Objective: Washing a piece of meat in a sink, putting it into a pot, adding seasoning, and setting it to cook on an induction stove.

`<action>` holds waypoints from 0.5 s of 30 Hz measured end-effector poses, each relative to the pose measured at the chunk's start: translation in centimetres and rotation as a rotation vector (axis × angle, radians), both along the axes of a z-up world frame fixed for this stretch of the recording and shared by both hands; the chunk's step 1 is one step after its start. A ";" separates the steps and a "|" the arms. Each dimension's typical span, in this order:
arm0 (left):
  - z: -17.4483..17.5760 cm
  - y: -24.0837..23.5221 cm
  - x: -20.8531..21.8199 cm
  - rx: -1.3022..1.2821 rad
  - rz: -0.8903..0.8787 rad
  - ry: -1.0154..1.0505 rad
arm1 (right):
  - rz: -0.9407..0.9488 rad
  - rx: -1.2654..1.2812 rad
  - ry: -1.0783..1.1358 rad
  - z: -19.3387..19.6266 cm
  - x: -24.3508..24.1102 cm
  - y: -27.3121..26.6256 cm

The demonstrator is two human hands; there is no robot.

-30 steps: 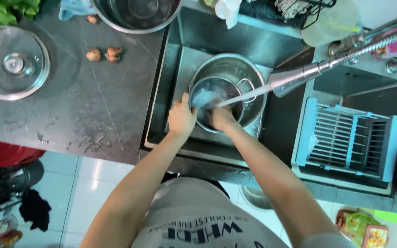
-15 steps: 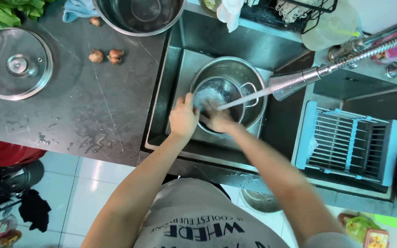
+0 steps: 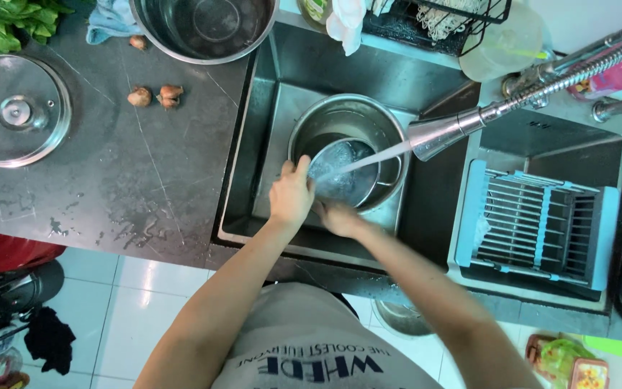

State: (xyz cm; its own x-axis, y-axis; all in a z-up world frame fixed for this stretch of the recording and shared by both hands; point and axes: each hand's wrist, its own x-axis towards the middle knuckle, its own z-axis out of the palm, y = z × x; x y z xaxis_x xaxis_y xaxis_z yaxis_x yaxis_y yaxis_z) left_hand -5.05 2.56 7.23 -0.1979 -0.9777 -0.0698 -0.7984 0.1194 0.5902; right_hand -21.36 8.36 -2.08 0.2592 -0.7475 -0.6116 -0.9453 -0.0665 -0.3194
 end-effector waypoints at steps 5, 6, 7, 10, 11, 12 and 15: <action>0.0 -0.1 -1.8 0.152 0.029 0.079 | -0.628 0.074 -0.693 -3.3 1.5 2.2; 0.9 -0.5 -1.8 0.153 0.026 0.082 | -0.631 0.072 -0.691 0.6 0.1 1.4; 1.8 -0.8 -1.7 0.188 0.025 0.092 | -0.296 0.048 -0.309 4.5 -1.3 0.7; 0.5 -1.1 -1.7 0.195 0.078 0.161 | 0.183 -0.092 0.230 8.9 -4.6 -0.5; -0.6 -1.1 -1.7 0.168 0.130 0.221 | 0.325 -0.207 0.386 9.2 -5.7 -0.8; -0.6 -1.5 -1.4 0.167 0.131 0.222 | 0.326 -0.208 0.387 9.6 -5.1 -0.9; -0.3 -2.1 -0.7 0.191 0.194 0.313 | 0.353 -0.035 0.395 8.9 -3.2 -0.8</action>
